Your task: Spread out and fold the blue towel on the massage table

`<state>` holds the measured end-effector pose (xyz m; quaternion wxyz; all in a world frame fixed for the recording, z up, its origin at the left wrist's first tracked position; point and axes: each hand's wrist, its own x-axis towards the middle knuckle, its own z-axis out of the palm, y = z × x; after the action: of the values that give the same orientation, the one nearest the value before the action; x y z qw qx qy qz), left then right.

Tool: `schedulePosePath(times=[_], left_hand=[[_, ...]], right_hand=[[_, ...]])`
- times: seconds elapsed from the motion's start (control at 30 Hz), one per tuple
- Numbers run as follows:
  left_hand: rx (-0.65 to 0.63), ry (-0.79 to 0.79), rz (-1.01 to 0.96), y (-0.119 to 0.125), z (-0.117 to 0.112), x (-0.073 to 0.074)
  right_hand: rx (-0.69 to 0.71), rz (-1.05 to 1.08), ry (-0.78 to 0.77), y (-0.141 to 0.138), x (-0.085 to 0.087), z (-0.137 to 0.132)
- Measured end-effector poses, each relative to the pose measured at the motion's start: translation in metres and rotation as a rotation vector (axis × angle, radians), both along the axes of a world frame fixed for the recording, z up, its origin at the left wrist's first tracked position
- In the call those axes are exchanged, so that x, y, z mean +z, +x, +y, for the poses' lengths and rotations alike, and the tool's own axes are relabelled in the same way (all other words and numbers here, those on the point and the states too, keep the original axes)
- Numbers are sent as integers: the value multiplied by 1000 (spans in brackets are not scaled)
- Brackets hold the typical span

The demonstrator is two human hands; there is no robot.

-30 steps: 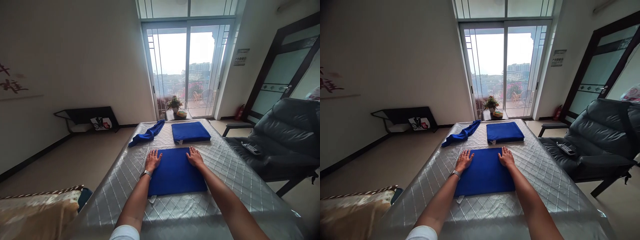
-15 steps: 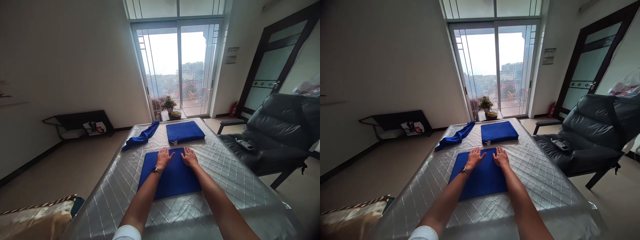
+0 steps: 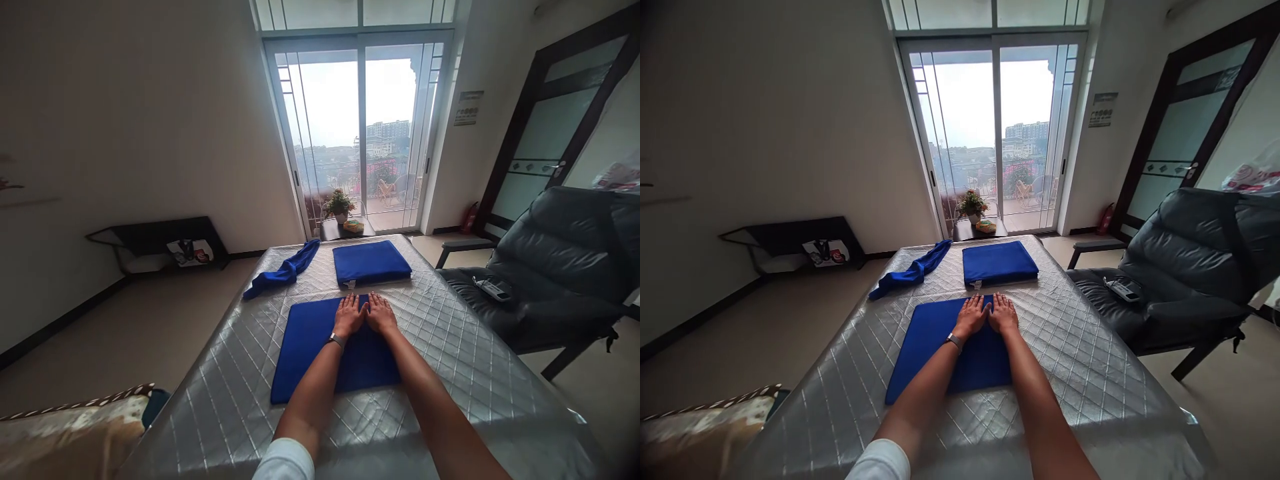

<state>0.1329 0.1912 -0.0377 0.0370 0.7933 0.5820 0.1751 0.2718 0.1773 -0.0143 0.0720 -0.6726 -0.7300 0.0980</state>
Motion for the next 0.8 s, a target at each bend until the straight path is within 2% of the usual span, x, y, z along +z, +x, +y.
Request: schedulePosePath(times=[0.3, 0.63, 0.8], left_hand=[[134, -104, 110, -54, -7, 5], [326, -132, 152, -154, -23, 10], [374, -129, 148, -173, -24, 6]], right_hand=[[-17, 8, -12, -1, 0, 2], [-19, -10, 1, -1, -4, 4], [-12, -31, 2, -1, -5, 6]])
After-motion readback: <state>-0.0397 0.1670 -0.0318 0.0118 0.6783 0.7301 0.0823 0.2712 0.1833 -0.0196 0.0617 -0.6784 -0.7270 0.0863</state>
